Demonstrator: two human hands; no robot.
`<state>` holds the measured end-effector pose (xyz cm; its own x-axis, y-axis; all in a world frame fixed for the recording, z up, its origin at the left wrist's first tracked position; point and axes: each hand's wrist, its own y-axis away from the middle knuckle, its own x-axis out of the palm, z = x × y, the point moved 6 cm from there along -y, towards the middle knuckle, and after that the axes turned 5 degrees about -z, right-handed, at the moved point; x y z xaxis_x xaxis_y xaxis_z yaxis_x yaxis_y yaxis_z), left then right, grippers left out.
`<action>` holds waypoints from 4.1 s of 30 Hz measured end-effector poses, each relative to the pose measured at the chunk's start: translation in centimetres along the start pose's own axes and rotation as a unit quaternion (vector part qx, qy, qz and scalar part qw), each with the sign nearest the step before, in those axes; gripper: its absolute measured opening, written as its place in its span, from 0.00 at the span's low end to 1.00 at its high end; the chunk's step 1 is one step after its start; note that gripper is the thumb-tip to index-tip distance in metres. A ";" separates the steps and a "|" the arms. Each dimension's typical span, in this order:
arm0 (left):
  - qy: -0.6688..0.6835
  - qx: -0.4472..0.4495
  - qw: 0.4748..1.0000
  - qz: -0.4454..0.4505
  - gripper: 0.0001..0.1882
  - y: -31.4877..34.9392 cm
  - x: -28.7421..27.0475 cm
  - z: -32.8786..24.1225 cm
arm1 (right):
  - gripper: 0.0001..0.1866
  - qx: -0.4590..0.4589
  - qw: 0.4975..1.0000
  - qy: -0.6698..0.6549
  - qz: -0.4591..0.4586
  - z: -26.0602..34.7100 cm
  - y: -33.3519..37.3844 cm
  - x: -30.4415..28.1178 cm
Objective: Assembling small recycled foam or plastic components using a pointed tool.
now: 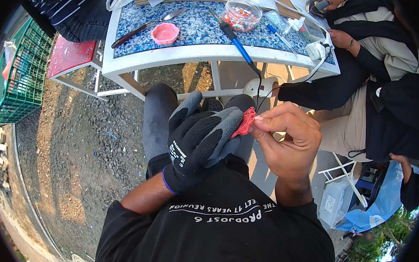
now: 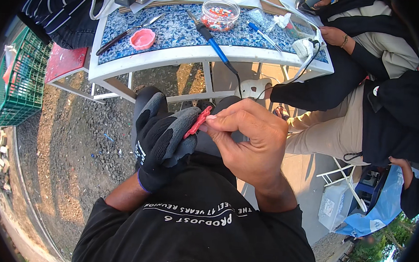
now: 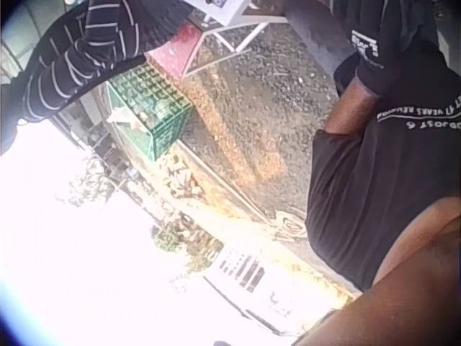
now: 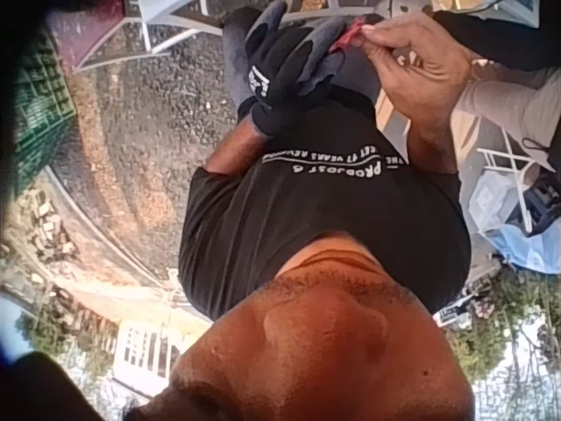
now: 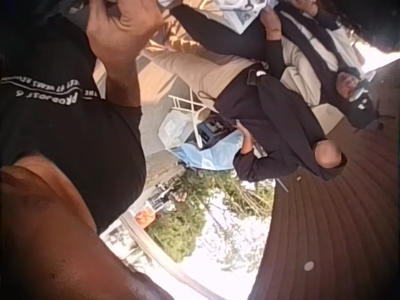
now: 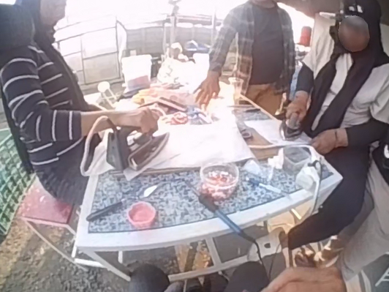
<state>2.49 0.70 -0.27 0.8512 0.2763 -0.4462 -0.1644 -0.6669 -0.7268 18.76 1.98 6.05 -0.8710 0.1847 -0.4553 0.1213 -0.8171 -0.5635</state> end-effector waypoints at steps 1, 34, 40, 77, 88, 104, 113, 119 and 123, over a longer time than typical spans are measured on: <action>-0.006 0.004 1.000 0.000 0.25 -0.1 -0.1 -0.1 | 0.11 0.002 1.000 -0.020 -0.007 -0.1 0.1 -0.1; -0.046 0.035 0.998 0.018 0.21 -0.6 -0.1 -0.4 | 0.17 0.042 0.975 -0.133 -0.174 -1.9 4.3 1.6; 0.046 -0.018 0.999 -0.019 0.23 -0.3 0.3 -0.1 | 0.14 -0.058 0.985 0.030 -0.160 -0.4 3.1 1.2; -0.075 0.136 0.986 0.059 0.21 -2.7 -1.4 -1.5 | 0.14 0.120 0.867 -0.466 -0.131 -3.1 4.8 1.9; -0.048 0.131 0.988 0.065 0.24 -2.4 -0.6 -1.1 | 0.14 0.140 0.858 -0.466 -0.162 -3.8 5.1 2.2; -0.036 0.107 0.991 0.076 0.22 -2.7 -0.3 -1.0 | 0.18 -0.025 0.980 -0.134 -0.147 -3.1 4.8 0.5; -0.028 0.103 0.992 0.073 0.23 -2.2 -0.1 -0.5 | 0.15 -0.049 0.988 -0.052 -0.140 -2.0 3.8 0.1; -0.029 0.108 0.990 0.082 0.23 -1.6 0.1 0.1 | 0.14 -0.020 0.996 -0.014 -0.080 -2.3 2.9 -0.1; -0.041 0.119 0.989 0.083 0.24 -1.3 0.2 -0.1 | 0.13 -0.020 0.996 -0.043 -0.069 -3.0 2.8 -0.1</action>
<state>2.89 1.48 0.65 0.7612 0.2389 -0.6029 -0.4190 -0.5283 -0.7384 20.61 1.33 2.39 -0.9181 0.2455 -0.3111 0.0143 -0.7640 -0.6450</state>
